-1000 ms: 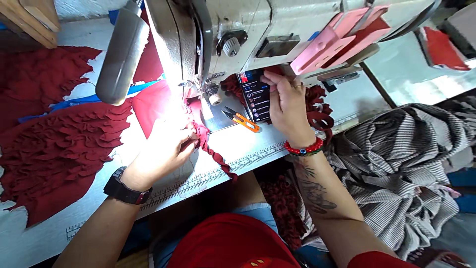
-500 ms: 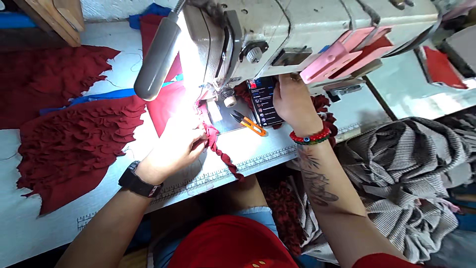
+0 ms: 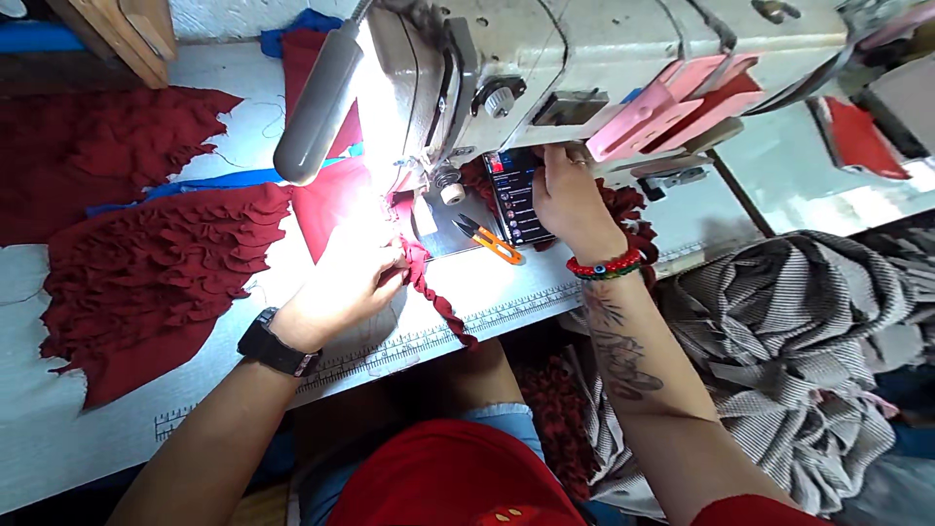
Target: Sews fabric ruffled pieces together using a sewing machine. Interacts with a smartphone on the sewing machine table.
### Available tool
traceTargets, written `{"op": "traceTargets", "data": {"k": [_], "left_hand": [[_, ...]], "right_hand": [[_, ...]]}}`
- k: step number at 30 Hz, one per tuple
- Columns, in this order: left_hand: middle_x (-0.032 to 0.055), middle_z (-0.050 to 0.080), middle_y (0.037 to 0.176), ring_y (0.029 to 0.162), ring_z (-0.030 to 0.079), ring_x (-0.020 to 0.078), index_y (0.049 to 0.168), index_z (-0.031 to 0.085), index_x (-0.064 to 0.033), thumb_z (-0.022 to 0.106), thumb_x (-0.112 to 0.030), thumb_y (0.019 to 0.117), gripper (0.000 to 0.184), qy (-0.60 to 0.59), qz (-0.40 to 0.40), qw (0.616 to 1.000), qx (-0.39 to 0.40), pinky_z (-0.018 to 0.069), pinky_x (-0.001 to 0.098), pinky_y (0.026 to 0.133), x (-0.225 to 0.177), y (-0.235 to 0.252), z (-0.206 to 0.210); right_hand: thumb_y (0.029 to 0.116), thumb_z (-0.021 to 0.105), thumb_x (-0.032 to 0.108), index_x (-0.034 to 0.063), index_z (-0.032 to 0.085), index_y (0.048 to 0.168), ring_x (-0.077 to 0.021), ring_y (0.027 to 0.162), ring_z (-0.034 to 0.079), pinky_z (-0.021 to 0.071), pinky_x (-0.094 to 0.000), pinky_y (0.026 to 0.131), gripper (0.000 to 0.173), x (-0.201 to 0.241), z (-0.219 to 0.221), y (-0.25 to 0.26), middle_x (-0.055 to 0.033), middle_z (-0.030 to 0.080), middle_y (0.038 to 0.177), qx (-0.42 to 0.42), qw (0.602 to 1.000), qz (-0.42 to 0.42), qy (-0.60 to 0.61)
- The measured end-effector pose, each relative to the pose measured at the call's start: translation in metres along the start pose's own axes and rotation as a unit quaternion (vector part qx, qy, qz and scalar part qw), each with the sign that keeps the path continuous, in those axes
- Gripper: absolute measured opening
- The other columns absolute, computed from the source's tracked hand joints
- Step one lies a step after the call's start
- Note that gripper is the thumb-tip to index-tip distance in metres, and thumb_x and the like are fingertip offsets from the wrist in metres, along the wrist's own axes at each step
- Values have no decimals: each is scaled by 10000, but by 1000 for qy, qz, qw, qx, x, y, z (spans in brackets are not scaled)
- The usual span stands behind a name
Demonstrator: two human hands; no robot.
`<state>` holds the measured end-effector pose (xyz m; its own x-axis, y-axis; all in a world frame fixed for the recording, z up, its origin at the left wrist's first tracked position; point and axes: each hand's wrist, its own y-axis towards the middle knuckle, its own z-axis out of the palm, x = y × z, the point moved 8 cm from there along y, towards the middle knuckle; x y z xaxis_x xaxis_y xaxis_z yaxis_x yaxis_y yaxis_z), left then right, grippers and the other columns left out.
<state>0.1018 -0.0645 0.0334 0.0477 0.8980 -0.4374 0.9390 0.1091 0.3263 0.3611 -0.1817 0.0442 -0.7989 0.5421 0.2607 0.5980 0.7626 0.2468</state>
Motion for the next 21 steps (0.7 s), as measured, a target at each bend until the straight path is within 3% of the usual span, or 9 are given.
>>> {"op": "traceTargets", "data": {"k": [7, 10, 15, 18, 21], "left_hand": [[17, 664, 978, 988, 613, 207, 885, 768, -159, 605, -236, 938, 188, 6, -3, 1000, 1, 433, 480, 867, 2, -2, 2], [18, 665, 971, 1002, 612, 213, 899, 777, -158, 601, -232, 931, 193, 6, 1, 1000, 0, 437, 485, 889, 1, -1, 1], [27, 674, 969, 987, 619, 215, 885, 775, -143, 615, -205, 917, 175, 1, 0, 1000, 1, 426, 485, 866, -1, -1, 1], [27, 676, 975, 984, 622, 214, 878, 777, -145, 617, -208, 912, 175, 2, 1, 1000, -3, 428, 487, 857, 0, -1, 1], [22, 676, 971, 996, 619, 213, 881, 775, -151, 621, -211, 918, 170, 5, -2, 1000, 1, 435, 487, 870, 0, -1, 0]], "right_hand": [[1071, 387, 107, -56, 512, 1412, -487, 1308, 541, 414, -640, 1075, 399, 1, 4, 11, -322, 592, 1333, 18, 1000, 2, -16], [1064, 390, 101, -57, 518, 1412, -472, 1351, 507, 372, -620, 1127, 403, 0, 1, 9, -312, 575, 1372, 0, 1000, 0, -4], [1052, 412, 84, -73, 523, 1394, -504, 1306, 531, 395, -660, 1082, 392, -2, 4, 10, -336, 587, 1327, 10, 1000, 0, -9], [1064, 391, 96, -66, 499, 1432, -466, 1361, 503, 368, -611, 1139, 416, -1, 1, 10, -316, 562, 1392, 4, 1000, -3, -5], [1056, 408, 85, -76, 513, 1403, -498, 1310, 534, 398, -647, 1089, 397, 0, 3, 11, -337, 582, 1337, 6, 1000, -7, -16]]}}
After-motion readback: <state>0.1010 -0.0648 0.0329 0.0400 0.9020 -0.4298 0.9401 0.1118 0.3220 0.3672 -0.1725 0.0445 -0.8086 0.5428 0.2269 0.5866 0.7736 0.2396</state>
